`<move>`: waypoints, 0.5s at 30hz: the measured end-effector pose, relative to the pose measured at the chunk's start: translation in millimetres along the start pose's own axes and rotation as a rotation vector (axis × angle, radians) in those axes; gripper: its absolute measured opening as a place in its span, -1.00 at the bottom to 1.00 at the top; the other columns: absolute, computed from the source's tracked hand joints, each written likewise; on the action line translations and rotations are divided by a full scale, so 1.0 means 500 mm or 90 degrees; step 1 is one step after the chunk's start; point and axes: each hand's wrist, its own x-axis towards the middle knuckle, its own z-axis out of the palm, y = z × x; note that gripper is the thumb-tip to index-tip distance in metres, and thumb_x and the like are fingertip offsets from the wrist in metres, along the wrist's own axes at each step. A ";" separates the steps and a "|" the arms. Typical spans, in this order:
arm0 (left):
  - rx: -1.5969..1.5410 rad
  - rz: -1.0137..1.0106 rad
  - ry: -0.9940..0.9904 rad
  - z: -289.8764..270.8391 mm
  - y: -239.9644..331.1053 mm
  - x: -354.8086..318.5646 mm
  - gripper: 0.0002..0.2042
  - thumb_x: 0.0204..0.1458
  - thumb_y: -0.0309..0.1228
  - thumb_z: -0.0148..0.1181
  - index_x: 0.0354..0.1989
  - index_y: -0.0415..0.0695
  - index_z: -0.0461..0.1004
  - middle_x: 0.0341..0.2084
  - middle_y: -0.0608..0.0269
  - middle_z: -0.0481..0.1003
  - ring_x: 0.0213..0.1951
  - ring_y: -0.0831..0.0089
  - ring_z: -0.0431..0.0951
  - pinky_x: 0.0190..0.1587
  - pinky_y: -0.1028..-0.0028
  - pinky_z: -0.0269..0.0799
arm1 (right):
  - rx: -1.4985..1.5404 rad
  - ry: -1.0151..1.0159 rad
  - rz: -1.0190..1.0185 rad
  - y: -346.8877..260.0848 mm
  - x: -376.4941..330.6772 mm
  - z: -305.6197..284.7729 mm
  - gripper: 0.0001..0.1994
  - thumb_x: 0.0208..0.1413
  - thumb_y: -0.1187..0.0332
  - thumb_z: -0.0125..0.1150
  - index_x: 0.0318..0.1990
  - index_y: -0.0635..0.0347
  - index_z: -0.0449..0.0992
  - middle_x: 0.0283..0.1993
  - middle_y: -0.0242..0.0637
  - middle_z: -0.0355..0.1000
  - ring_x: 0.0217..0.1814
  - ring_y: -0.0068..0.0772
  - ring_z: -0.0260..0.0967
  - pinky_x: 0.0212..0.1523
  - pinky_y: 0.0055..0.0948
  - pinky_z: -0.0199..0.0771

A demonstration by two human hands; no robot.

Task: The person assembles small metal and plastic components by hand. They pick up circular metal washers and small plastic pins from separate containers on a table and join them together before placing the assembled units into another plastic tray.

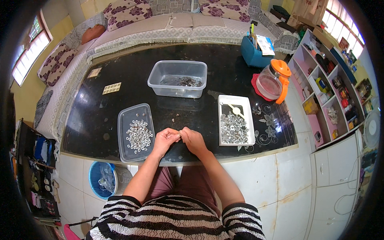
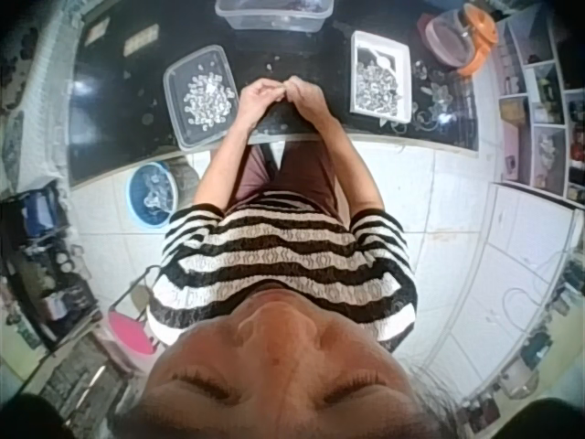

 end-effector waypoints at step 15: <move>-0.006 0.001 0.016 0.005 0.006 -0.003 -0.93 -0.15 -0.56 0.08 -0.45 -0.25 0.37 -0.59 0.31 0.40 -0.53 0.66 0.36 -0.43 0.69 0.29 | 0.010 -0.010 0.016 -0.007 0.000 0.000 -0.83 0.00 0.34 -0.11 -0.52 0.25 0.25 -0.63 -0.19 0.27 -0.57 -0.21 0.26 -0.54 -0.42 0.22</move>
